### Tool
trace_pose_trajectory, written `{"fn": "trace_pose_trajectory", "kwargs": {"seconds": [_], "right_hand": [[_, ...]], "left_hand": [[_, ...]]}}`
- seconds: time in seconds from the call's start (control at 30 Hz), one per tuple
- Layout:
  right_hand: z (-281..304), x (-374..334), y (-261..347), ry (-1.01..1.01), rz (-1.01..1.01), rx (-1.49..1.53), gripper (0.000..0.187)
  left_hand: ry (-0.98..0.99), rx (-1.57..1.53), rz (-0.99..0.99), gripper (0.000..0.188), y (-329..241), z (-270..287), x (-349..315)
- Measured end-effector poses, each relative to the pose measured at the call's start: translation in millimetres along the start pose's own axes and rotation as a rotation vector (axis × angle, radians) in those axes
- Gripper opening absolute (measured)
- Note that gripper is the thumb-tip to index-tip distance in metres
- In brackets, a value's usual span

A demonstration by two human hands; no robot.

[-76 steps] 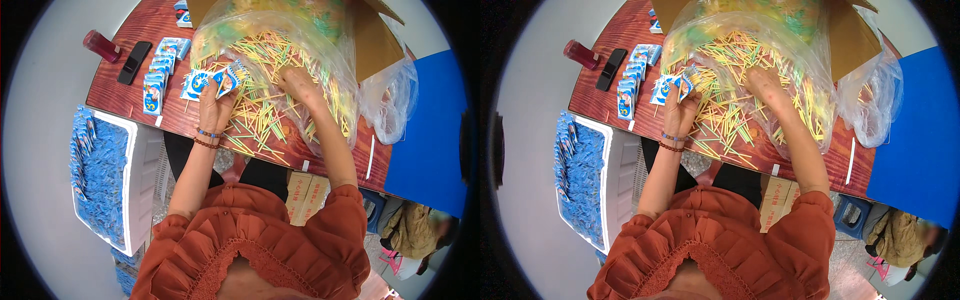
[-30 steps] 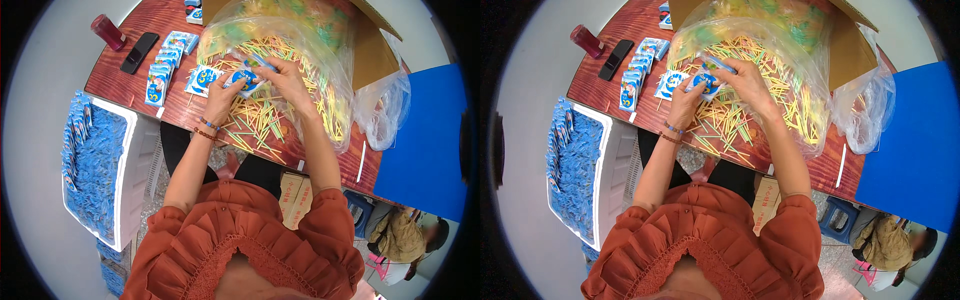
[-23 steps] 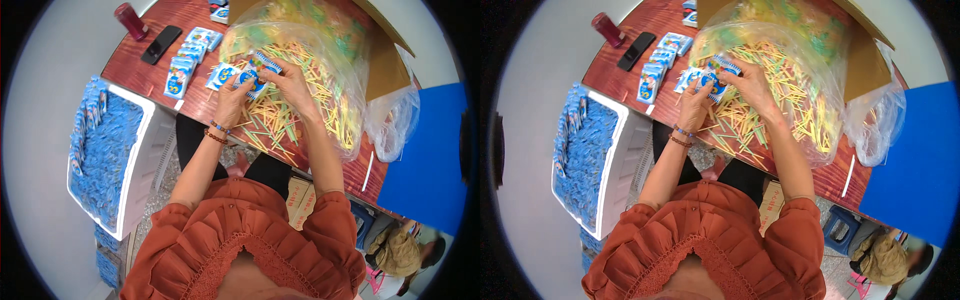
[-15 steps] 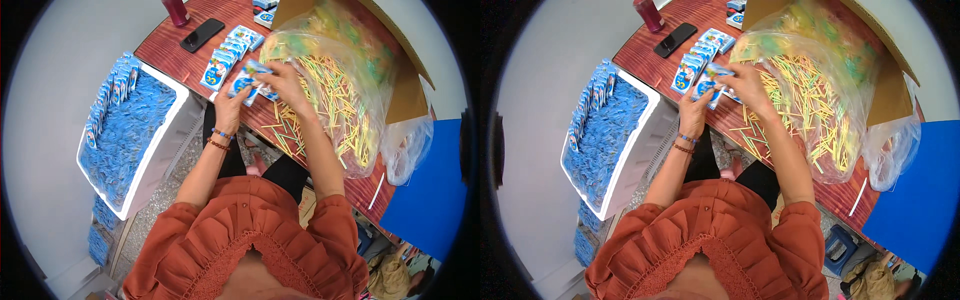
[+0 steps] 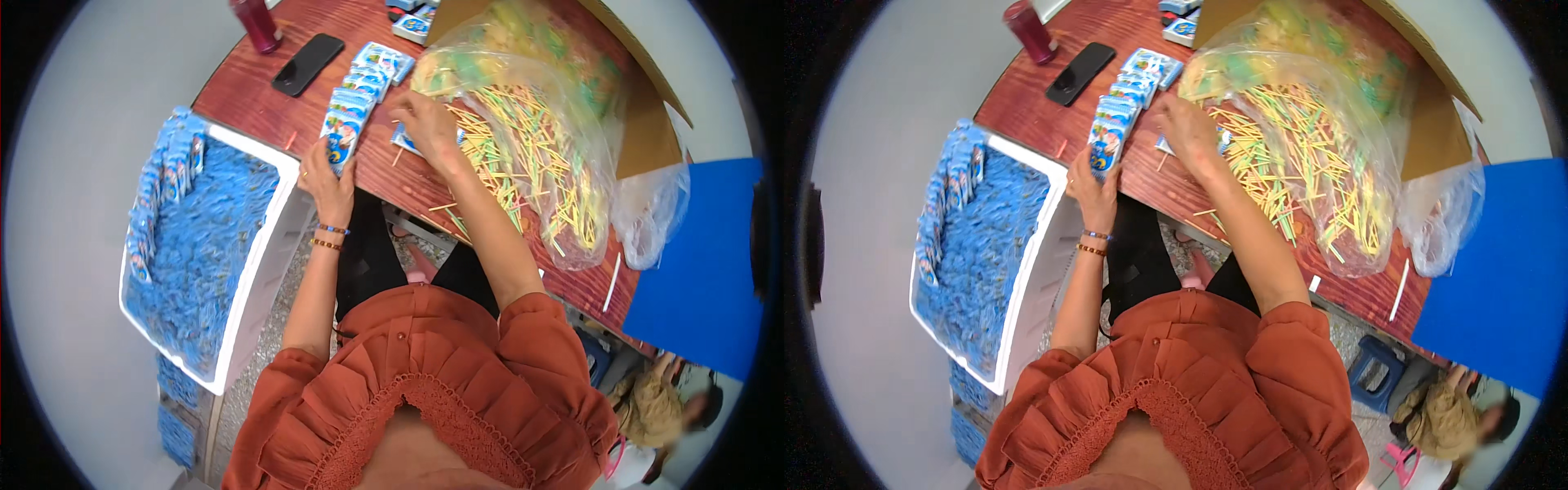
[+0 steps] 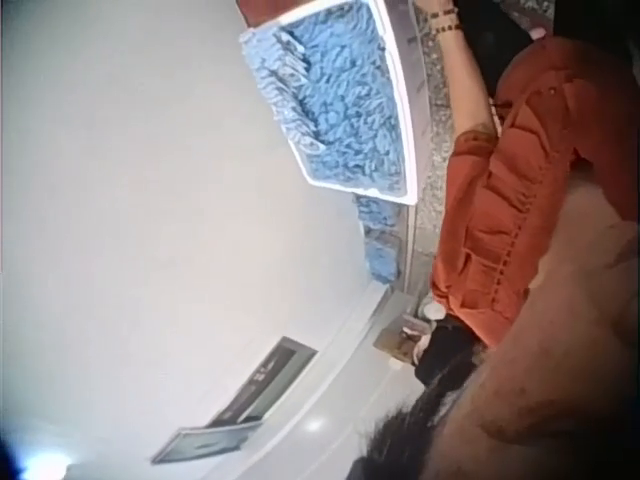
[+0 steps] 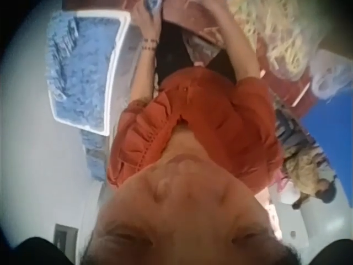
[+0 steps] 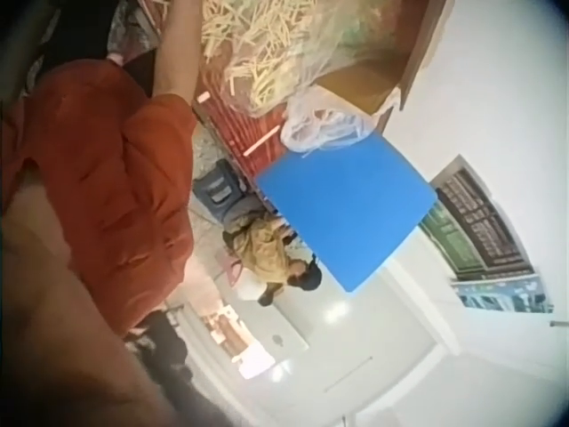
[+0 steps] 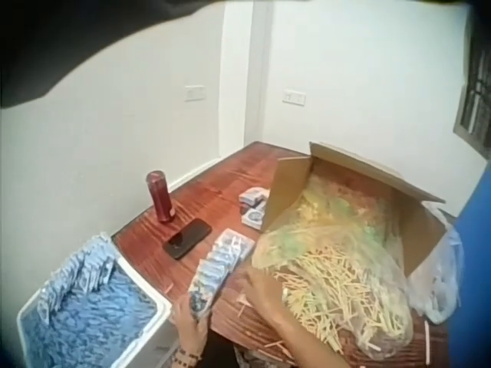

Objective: Packing small blue packets into a box filled with yellow shredded paper packing material.

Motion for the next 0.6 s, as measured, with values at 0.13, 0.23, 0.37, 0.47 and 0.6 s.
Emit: {"fn": "trace_pose_trajectory", "kwargs": {"seconds": [0.13, 0.23, 0.37, 0.47, 0.6], "right_hand": [[37, -19, -37, -0.089, -0.006, -0.371, 0.031], [34, -26, -50, 0.046, -0.041, -0.378, 0.028], [32, -30, -57, 0.045, -0.166, -0.242, 0.024], [28, -32, -65, -0.06, -0.092, -0.173, 0.02], [37, -30, -55, -0.14, 0.046, -0.23, 0.016]], "left_hand": [[-0.012, -0.112, 0.052, 0.06, 2, 4, -2], [-0.019, -0.173, 0.051, 0.058, -10, 8, 1], [0.006, -0.257, 0.016, 0.052, -24, 10, 4], [0.046, -0.322, -0.021, 0.046, -37, 11, 10], [0.078, -0.361, -0.17, 0.037, -48, 1, 21]]}}
Point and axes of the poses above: each hand's wrist, its own x-axis towards the middle knuckle, its own z-axis out of the back of the hand, y = z × x, the point moved 4 cm from there along x, towards the middle knuckle, and after that the axes turned 5 degrees about -x, right-handed, at the moved point
